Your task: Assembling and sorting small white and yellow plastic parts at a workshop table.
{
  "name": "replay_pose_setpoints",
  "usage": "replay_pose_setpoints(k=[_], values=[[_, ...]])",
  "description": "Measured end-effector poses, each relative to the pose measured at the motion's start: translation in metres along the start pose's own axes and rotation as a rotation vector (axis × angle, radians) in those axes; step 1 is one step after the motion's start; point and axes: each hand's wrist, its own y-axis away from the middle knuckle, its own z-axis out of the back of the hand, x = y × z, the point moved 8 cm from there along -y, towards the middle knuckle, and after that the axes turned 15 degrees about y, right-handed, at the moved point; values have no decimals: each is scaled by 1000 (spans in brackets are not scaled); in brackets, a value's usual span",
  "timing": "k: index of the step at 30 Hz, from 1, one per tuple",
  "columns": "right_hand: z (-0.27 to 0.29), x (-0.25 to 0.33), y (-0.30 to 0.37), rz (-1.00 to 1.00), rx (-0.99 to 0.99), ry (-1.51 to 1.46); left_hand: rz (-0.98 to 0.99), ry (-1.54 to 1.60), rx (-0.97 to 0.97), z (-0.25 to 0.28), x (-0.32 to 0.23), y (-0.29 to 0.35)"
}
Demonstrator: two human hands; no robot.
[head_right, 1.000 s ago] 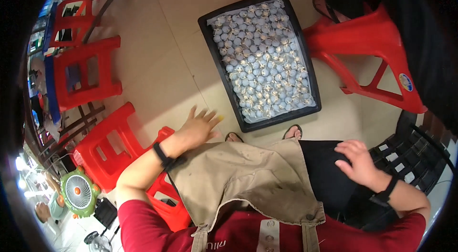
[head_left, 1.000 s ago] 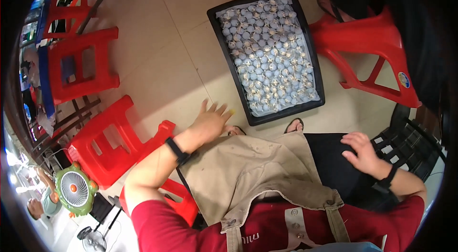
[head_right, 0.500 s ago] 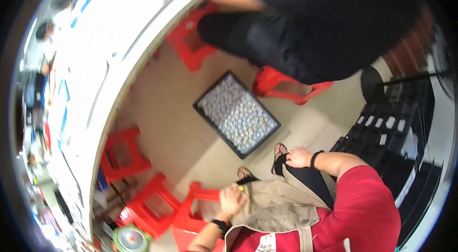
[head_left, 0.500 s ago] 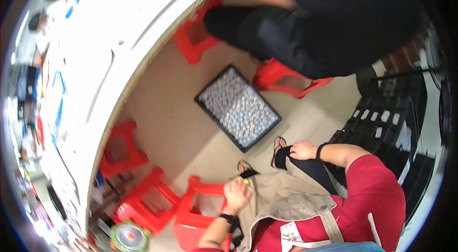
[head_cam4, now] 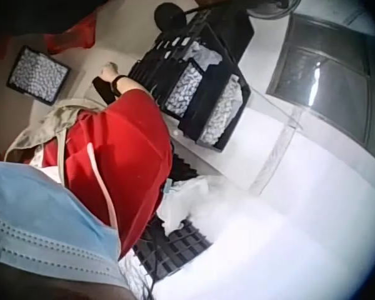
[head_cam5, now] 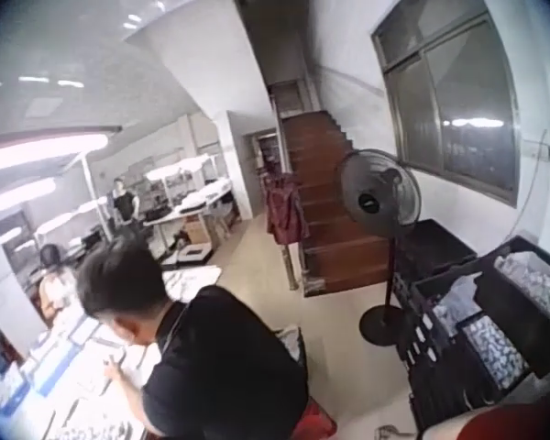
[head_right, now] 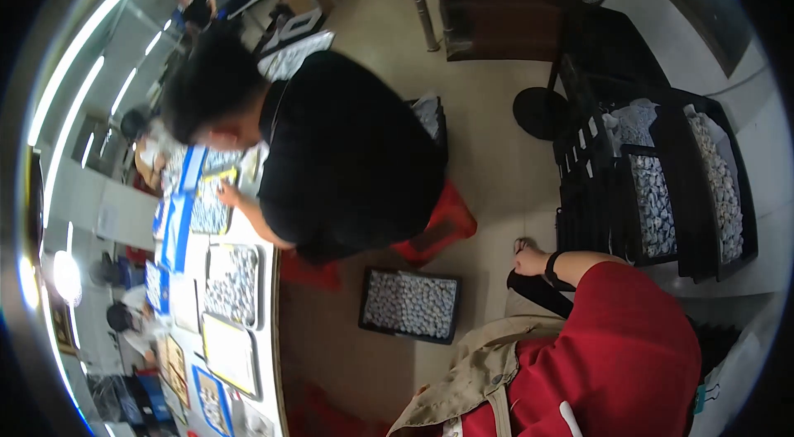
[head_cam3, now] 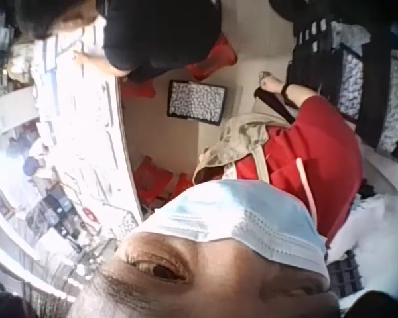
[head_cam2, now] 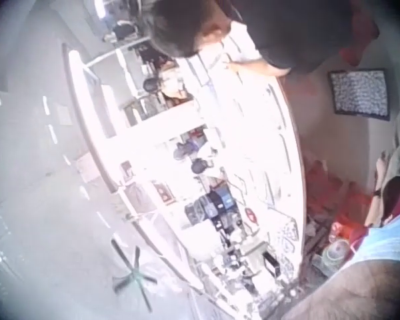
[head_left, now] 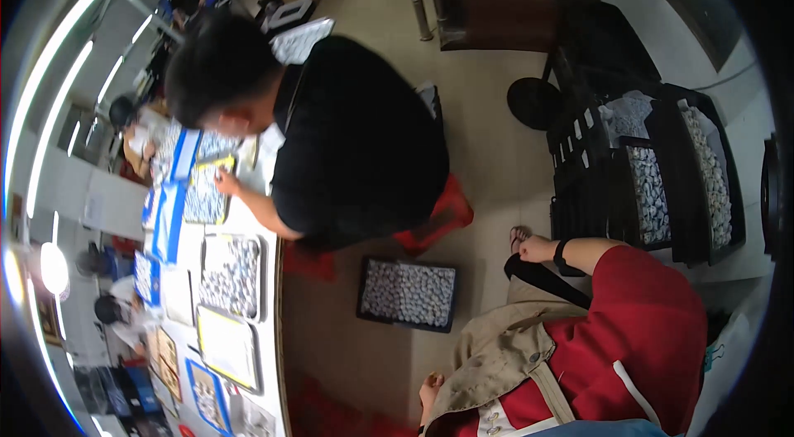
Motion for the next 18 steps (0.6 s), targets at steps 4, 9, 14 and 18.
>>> replay_pose_setpoints(k=[4,9,14,18], values=[[9,-100,3,-281,-107,-322,-1366,223,107,-36,-96,11],[-8,-243,39,-523,-382,-520,-243,33,382,-103,-196,-57],[4,-299,27,-501,-368,-559,-612,-577,100,-144,-405,-63],[23,-324,16,-498,-287,-626,-518,-281,212,-185,-490,-53]])
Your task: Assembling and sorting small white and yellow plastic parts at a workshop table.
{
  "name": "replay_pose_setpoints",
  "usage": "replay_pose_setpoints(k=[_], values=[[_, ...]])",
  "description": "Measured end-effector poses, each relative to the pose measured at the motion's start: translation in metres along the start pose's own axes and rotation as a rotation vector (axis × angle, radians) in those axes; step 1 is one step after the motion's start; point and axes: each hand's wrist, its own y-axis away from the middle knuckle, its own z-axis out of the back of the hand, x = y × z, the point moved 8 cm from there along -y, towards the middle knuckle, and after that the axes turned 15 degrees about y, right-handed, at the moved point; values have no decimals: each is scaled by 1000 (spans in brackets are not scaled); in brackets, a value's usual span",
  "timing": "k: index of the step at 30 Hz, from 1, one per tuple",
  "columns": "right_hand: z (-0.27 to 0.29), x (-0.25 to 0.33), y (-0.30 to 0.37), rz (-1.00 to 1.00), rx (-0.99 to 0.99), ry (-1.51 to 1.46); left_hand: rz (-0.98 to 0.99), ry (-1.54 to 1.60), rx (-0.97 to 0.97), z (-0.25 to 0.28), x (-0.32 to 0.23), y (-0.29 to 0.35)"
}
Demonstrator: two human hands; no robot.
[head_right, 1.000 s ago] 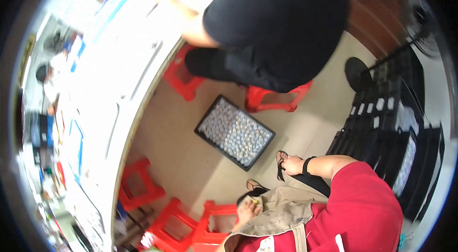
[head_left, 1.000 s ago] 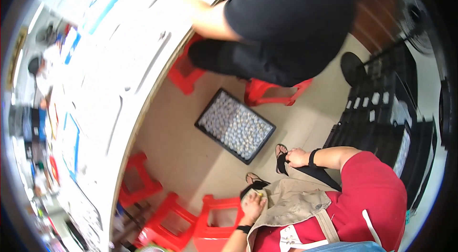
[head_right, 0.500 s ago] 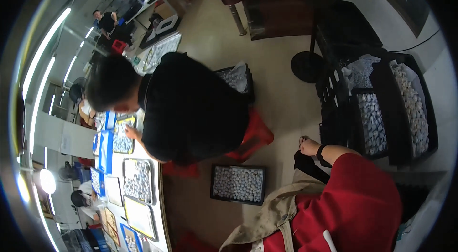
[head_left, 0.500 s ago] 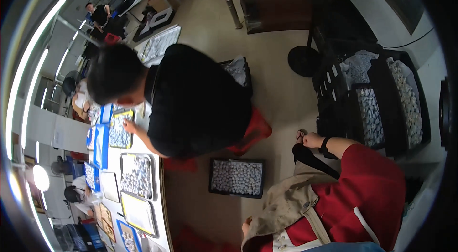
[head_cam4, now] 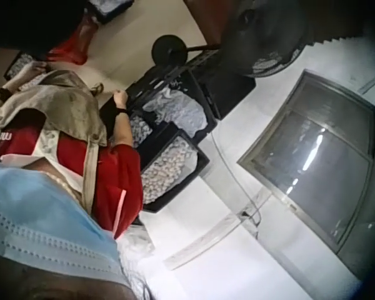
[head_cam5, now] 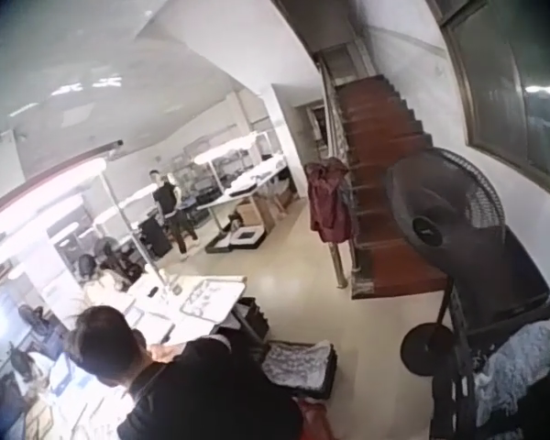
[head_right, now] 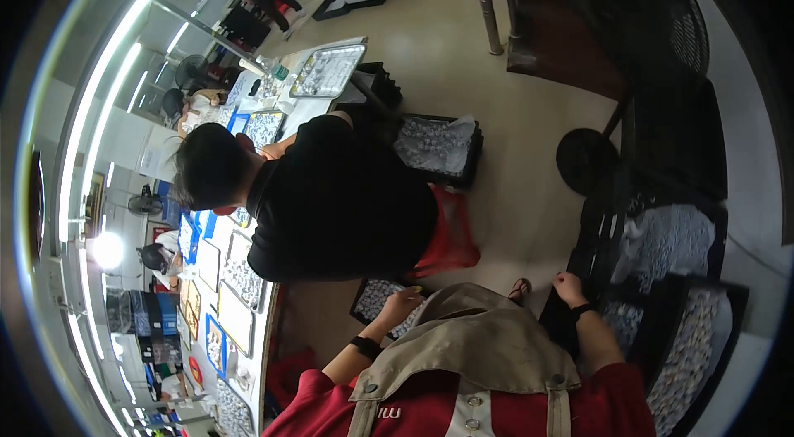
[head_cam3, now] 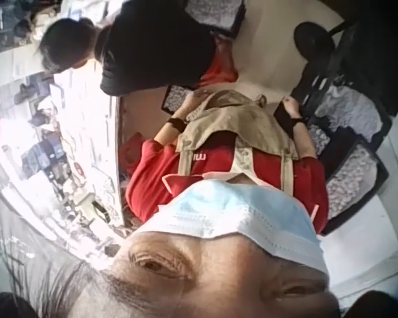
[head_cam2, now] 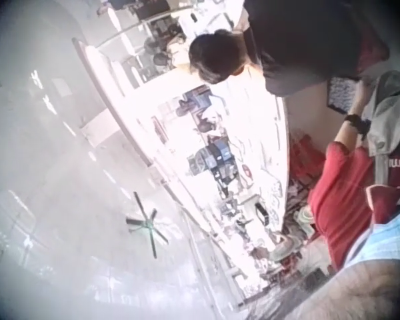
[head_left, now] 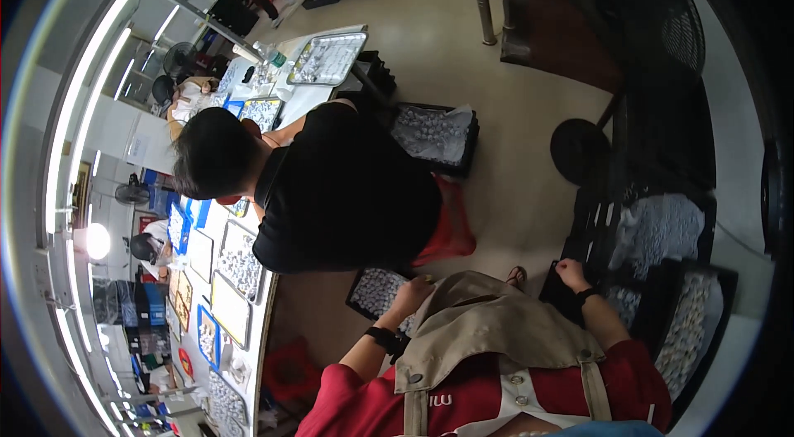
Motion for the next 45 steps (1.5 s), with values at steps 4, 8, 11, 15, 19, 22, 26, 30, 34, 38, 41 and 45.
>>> replay_pose_setpoints(k=[4,8,11,15,19,22,26,30,34,38,41,45], values=[[16,11,-33,-126,306,-38,-74,137,154,-20,-87,-50],[54,35,-109,-65,327,-69,-181,266,145,-12,-152,-122],[97,85,-184,-35,314,-116,-249,394,96,5,-195,-167],[108,120,-307,57,271,21,-254,531,83,26,-201,-243],[144,190,-398,187,228,230,-130,667,51,59,-223,-298],[159,231,-460,273,175,332,-112,674,-28,92,-240,-318],[138,262,-537,309,413,633,-54,613,-202,133,-225,-333],[140,343,-577,715,518,836,47,675,-426,145,-184,-346],[123,404,-668,728,536,704,206,726,-648,145,-162,-360],[116,470,-761,887,610,797,338,723,-852,148,-170,-405],[114,516,-847,922,480,992,430,667,-880,154,-212,-447],[125,609,-913,850,469,836,400,938,-812,142,-256,-492]])
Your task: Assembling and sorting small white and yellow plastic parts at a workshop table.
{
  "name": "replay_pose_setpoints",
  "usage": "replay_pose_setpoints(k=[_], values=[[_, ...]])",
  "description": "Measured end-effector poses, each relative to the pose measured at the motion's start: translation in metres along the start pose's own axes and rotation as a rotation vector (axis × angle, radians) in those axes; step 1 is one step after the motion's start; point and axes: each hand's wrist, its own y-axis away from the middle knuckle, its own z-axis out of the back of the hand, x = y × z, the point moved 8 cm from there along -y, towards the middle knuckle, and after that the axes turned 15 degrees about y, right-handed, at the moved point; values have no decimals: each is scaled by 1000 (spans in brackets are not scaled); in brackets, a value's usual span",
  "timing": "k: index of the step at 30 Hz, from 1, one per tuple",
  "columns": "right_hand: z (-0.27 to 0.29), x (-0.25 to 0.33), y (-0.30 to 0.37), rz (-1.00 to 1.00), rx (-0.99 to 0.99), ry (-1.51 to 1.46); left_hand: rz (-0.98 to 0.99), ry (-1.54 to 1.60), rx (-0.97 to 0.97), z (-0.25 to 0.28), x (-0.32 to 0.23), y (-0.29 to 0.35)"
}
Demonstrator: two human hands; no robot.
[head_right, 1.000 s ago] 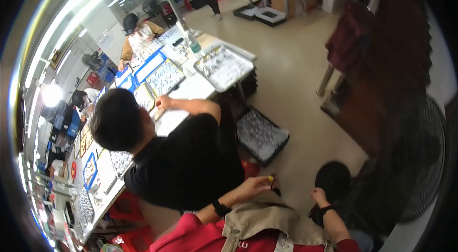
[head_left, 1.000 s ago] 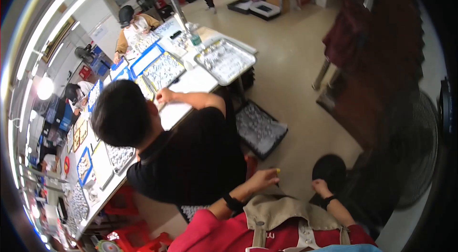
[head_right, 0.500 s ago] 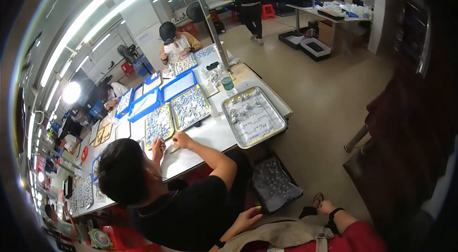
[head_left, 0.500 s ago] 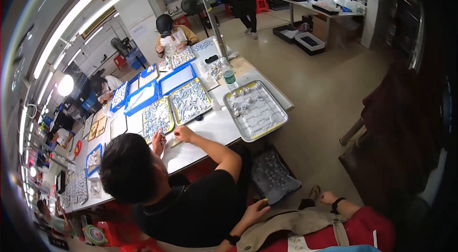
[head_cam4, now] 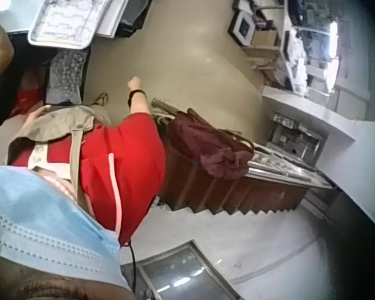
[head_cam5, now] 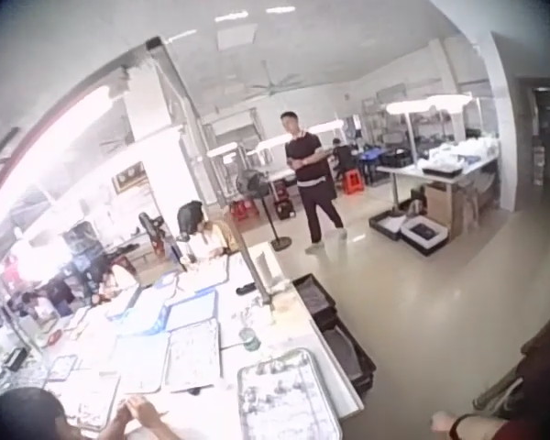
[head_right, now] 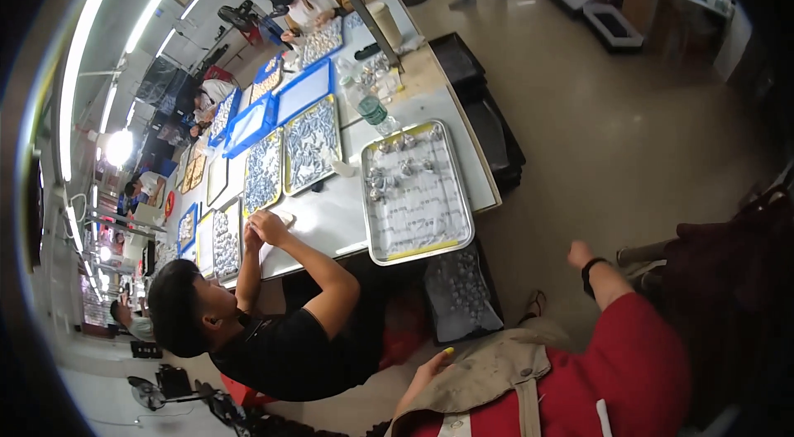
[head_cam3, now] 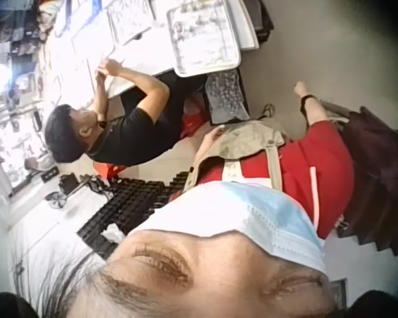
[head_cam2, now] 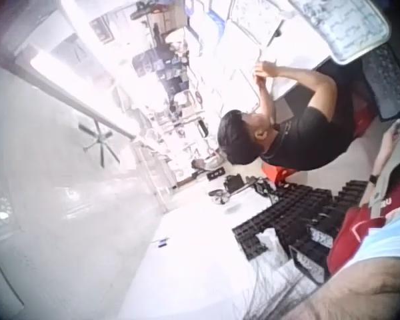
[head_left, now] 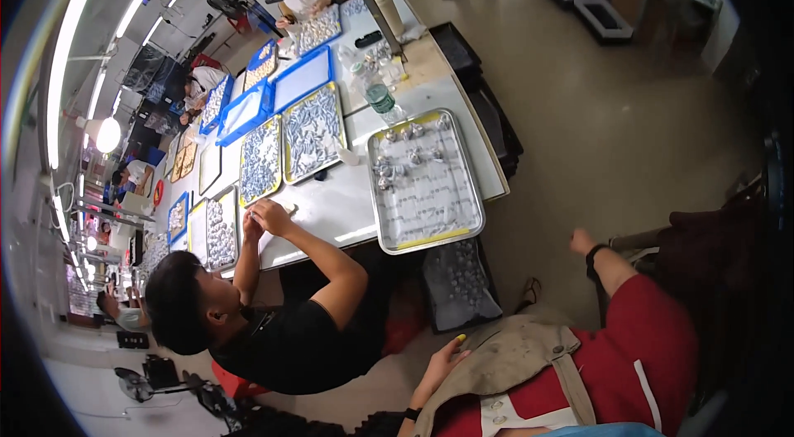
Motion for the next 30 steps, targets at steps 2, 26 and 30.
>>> replay_pose_setpoints(k=[2,26,30], values=[[13,-24,-48,3,-165,70,83,282,-55,-12,23,-8],[-10,58,-500,-84,195,-786,760,-45,-547,-114,165,-159],[39,89,-493,21,65,-445,787,-43,-549,-130,144,-157]])
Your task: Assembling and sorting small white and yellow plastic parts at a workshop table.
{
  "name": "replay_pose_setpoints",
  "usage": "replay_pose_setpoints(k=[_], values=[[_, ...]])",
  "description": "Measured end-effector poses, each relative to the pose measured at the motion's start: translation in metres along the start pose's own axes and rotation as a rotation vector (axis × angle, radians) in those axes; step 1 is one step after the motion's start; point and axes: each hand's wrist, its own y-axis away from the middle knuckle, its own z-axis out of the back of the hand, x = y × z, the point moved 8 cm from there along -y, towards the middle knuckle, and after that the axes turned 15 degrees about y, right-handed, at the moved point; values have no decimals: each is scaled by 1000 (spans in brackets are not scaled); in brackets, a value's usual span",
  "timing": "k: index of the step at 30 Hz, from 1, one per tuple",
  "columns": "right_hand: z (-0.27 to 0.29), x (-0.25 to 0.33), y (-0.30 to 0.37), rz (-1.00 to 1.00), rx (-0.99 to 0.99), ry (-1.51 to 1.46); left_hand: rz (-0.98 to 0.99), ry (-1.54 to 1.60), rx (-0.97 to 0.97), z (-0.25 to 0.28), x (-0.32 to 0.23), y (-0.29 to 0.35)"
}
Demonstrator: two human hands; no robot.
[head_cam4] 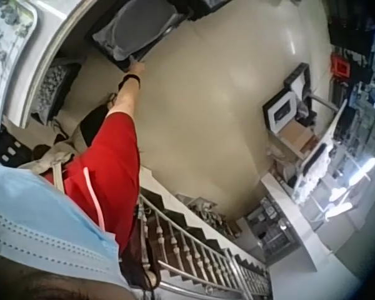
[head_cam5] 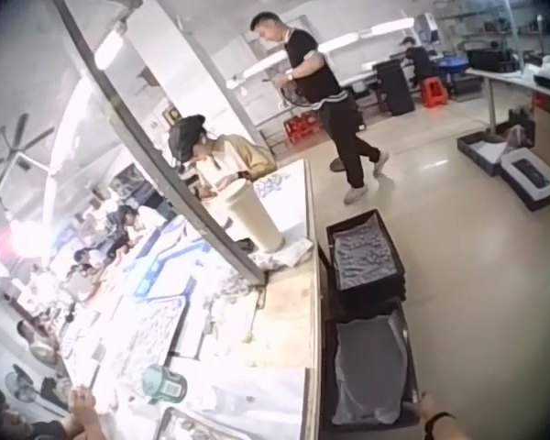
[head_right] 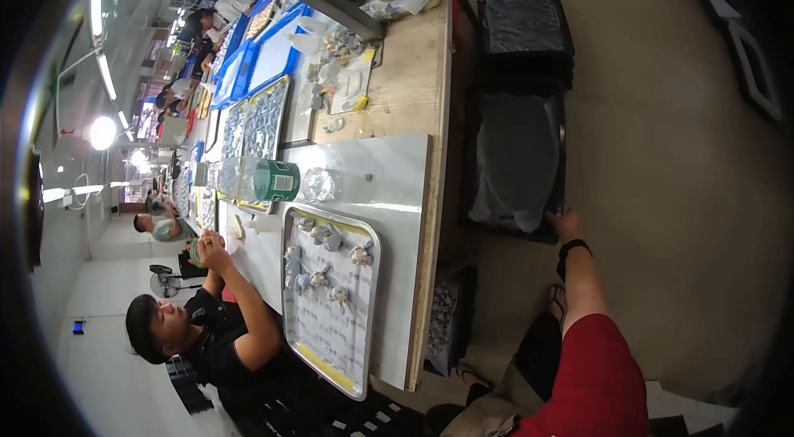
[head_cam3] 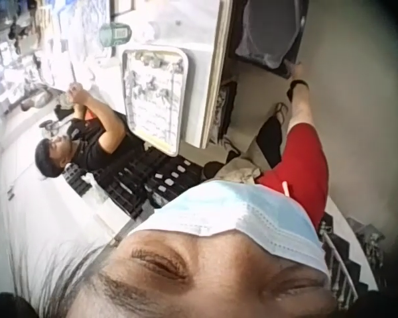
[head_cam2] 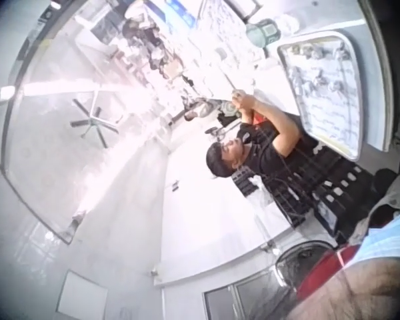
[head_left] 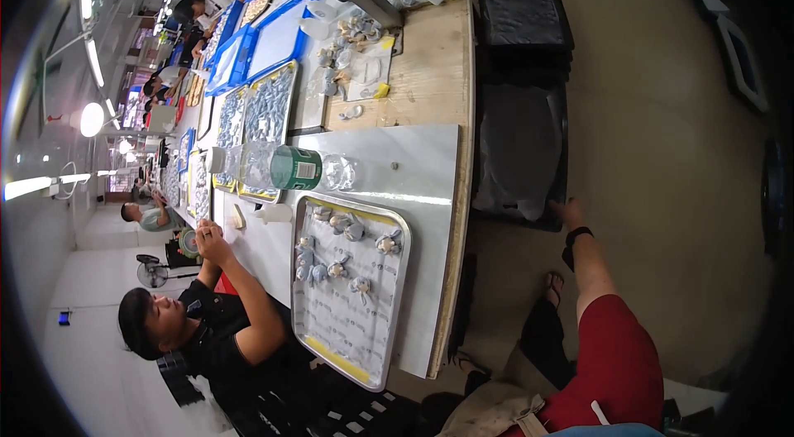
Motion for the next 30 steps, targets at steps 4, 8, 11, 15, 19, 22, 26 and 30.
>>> replay_pose_setpoints(k=[4,8,11,15,19,22,26,30], values=[[32,31,12,55,-116,268,-4,-16,18,3,-9,24],[75,-6,-12,11,-234,186,-54,-47,74,7,-22,40],[124,-2,41,116,-205,64,-68,-41,94,10,-8,68],[175,-112,100,137,-217,131,-154,-18,159,-4,-3,76],[253,-154,228,203,-207,2,-221,32,196,-19,19,108],[330,-191,319,208,-312,-71,-578,251,298,9,-92,144],[400,-107,446,215,-351,-3,-955,465,484,39,-180,204],[432,-31,559,386,-434,39,-1093,742,682,82,-246,303]])
